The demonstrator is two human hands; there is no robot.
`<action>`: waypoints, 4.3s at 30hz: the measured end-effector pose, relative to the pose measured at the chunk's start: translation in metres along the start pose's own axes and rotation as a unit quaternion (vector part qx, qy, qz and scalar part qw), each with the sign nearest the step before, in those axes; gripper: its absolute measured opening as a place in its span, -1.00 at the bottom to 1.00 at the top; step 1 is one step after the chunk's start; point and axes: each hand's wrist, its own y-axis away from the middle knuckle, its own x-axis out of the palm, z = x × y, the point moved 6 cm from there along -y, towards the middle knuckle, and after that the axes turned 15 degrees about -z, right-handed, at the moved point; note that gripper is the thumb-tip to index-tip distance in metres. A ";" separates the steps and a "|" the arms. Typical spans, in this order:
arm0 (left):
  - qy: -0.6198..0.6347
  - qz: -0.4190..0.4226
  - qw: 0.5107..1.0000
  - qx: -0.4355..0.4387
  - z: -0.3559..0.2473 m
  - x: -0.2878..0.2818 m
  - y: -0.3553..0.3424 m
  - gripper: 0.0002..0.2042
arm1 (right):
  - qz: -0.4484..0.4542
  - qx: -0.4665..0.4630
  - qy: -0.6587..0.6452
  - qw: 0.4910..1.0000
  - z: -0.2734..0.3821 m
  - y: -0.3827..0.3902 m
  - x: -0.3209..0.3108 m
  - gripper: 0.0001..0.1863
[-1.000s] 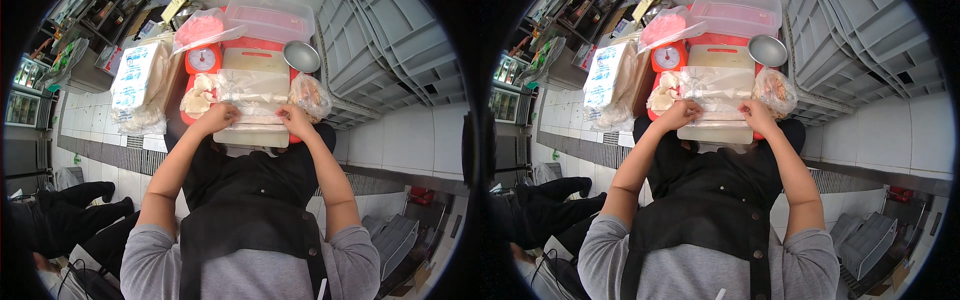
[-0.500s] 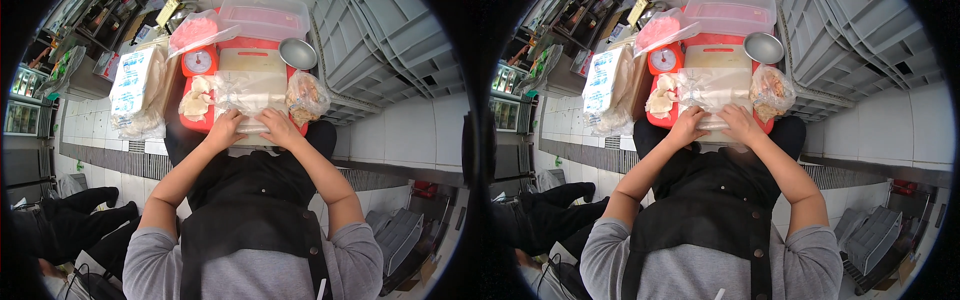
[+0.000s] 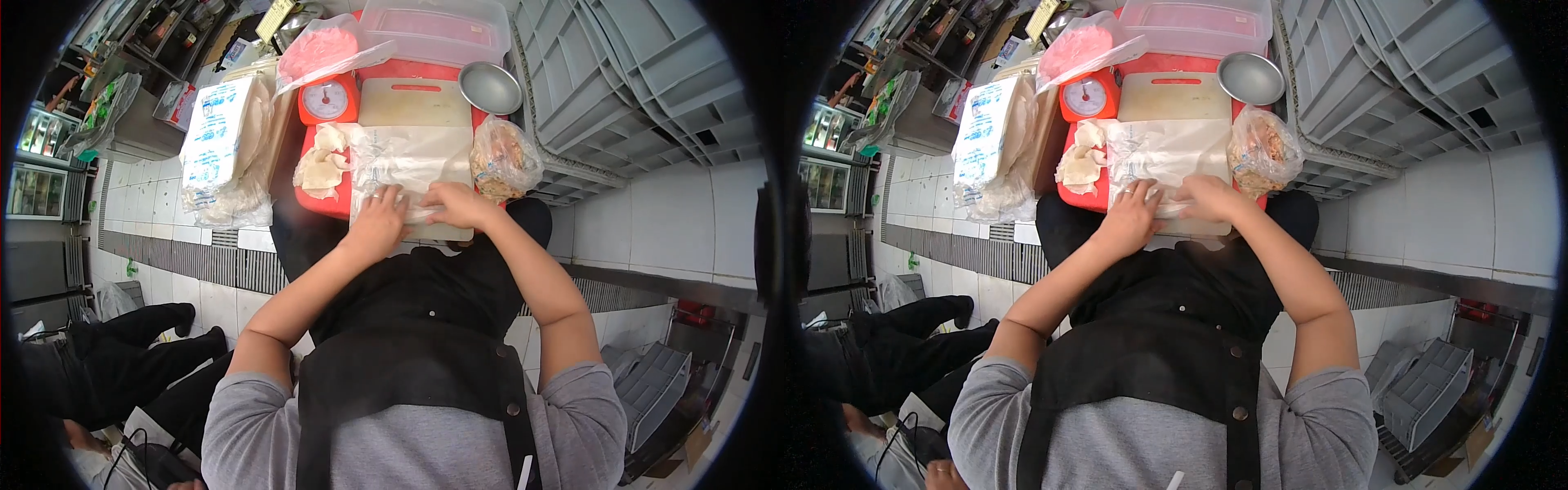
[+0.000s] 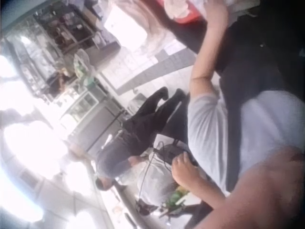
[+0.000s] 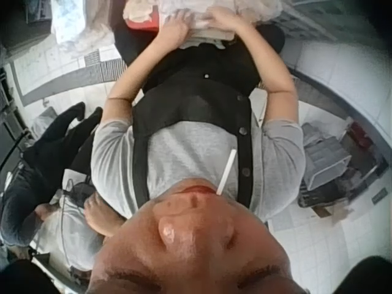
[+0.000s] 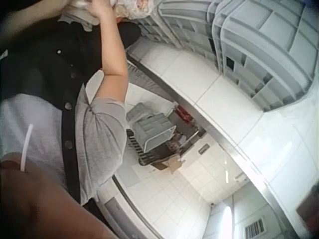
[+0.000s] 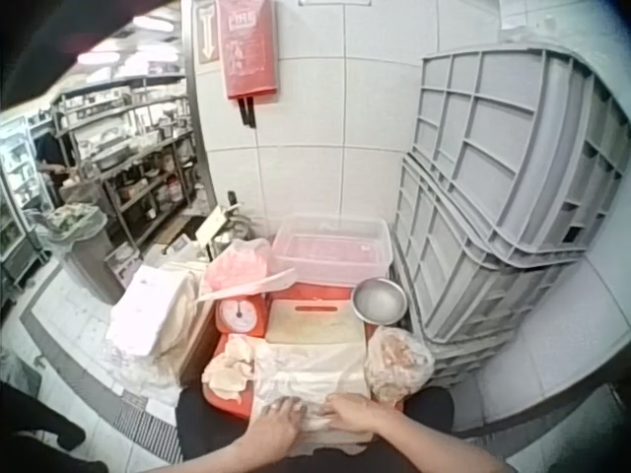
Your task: Rolling spring rolls using thin wrappers and meat filling in a commercial kitchen.
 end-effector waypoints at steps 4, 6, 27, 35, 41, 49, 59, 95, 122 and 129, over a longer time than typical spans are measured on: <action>-0.026 0.095 0.995 -0.025 -0.022 0.021 0.001 -0.47 | 0.085 0.019 -0.071 0.994 -0.023 -0.017 0.003 -0.55; -0.055 0.068 0.996 -0.025 -0.021 0.024 0.008 -0.49 | 0.081 0.037 -0.092 0.992 -0.013 -0.021 -0.001 -0.54; 0.085 -0.010 0.996 0.001 0.027 0.027 -0.036 -0.53 | -0.217 -0.040 0.097 0.971 0.015 0.009 -0.007 -0.61; -0.041 0.065 0.997 0.030 0.020 0.047 -0.001 -0.45 | -0.114 -0.029 0.120 0.986 0.014 0.008 0.002 -0.68; -0.089 0.023 0.996 0.016 -0.004 0.039 0.011 -0.24 | -0.127 -0.063 0.258 0.956 0.030 0.017 0.003 -0.58; -0.092 0.036 0.995 0.012 0.001 0.042 0.013 0.05 | -0.184 -0.066 0.180 0.964 0.038 -0.068 -0.064 -0.64; -0.013 -0.091 0.994 -0.059 0.002 0.001 0.009 -0.19 | -0.046 0.039 0.126 0.990 0.005 -0.106 -0.045 -0.80; 0.267 -0.044 0.942 -0.198 0.149 0.019 -0.073 -0.61 | 0.079 -0.074 -0.041 0.993 0.047 -0.077 -0.066 -0.60; 0.023 0.039 0.999 -0.016 0.063 0.006 -0.031 -0.59 | 0.056 0.042 0.003 0.998 -0.040 -0.044 -0.037 -0.74; 0.029 0.015 0.997 -0.064 0.058 -0.003 -0.009 -0.45 | -0.072 0.024 -0.032 0.997 -0.044 -0.030 -0.043 -0.80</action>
